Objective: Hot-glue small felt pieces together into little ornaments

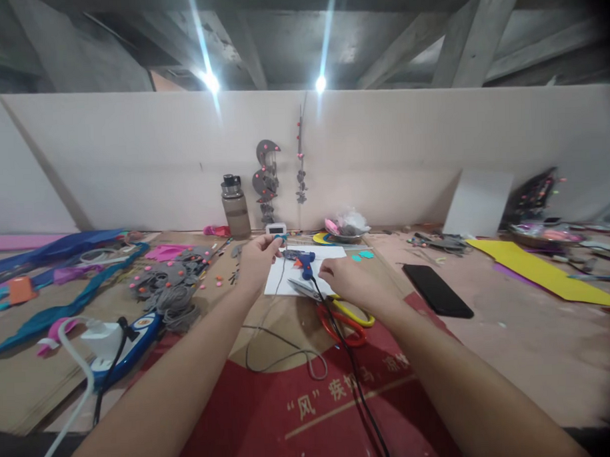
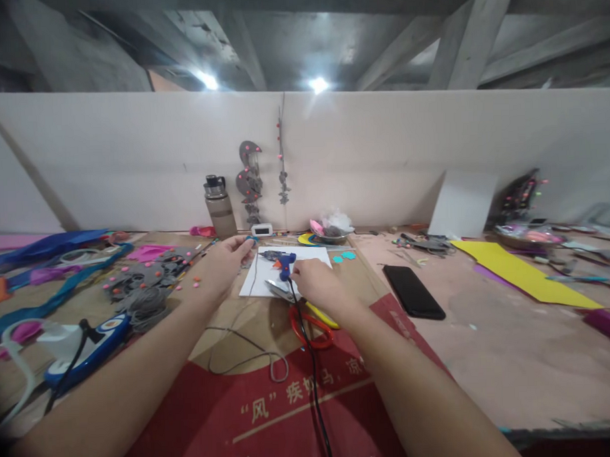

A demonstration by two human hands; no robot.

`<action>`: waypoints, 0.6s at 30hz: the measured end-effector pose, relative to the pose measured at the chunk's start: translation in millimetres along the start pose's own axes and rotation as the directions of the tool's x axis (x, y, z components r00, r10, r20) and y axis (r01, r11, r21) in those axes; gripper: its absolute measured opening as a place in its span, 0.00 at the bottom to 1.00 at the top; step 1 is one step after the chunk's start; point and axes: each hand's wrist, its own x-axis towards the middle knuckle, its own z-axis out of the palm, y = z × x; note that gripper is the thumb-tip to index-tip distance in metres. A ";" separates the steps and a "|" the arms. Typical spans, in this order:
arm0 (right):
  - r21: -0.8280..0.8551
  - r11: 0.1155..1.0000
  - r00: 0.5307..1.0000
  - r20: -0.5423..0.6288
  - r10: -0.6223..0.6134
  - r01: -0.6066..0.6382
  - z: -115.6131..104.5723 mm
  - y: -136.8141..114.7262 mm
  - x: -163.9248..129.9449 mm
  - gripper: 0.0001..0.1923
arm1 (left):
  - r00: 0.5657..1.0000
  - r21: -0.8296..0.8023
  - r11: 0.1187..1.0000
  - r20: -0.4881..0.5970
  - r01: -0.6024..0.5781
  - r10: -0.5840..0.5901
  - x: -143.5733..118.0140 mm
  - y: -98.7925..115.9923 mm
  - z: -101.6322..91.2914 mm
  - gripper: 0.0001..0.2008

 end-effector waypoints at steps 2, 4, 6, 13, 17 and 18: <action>0.074 0.996 0.995 -0.087 -0.049 0.055 9.6 -5.4 -1.1 0.10 | 1.000 0.061 0.998 -0.016 0.019 -0.018 -5.2 -10.2 -1.6 0.10; 0.198 0.974 0.981 -0.179 -0.074 0.109 21.5 -12.1 -2.1 0.09 | 0.999 0.102 0.994 0.001 0.048 -0.048 -12.8 -19.5 -3.0 0.10; 0.335 0.935 0.974 -0.224 -0.044 0.119 33.2 -17.3 -3.2 0.12 | 0.993 0.135 0.987 0.074 0.084 -0.094 -20.7 -24.8 -2.7 0.11; 0.526 0.850 0.987 -0.150 0.062 0.027 48.4 -15.8 -4.2 0.15 | 0.955 0.130 0.986 0.263 0.104 -0.136 -34.6 -23.2 7.5 0.12; 0.518 0.854 0.976 -0.208 0.066 0.053 47.8 -9.5 -3.4 0.08 | 0.951 0.045 0.989 0.270 0.143 -0.150 -35.9 -27.1 10.3 0.12; 0.519 0.853 0.973 -0.220 0.069 0.057 48.2 -8.4 -3.5 0.08 | 0.948 0.017 0.987 0.277 0.159 -0.157 -36.4 -27.4 10.9 0.12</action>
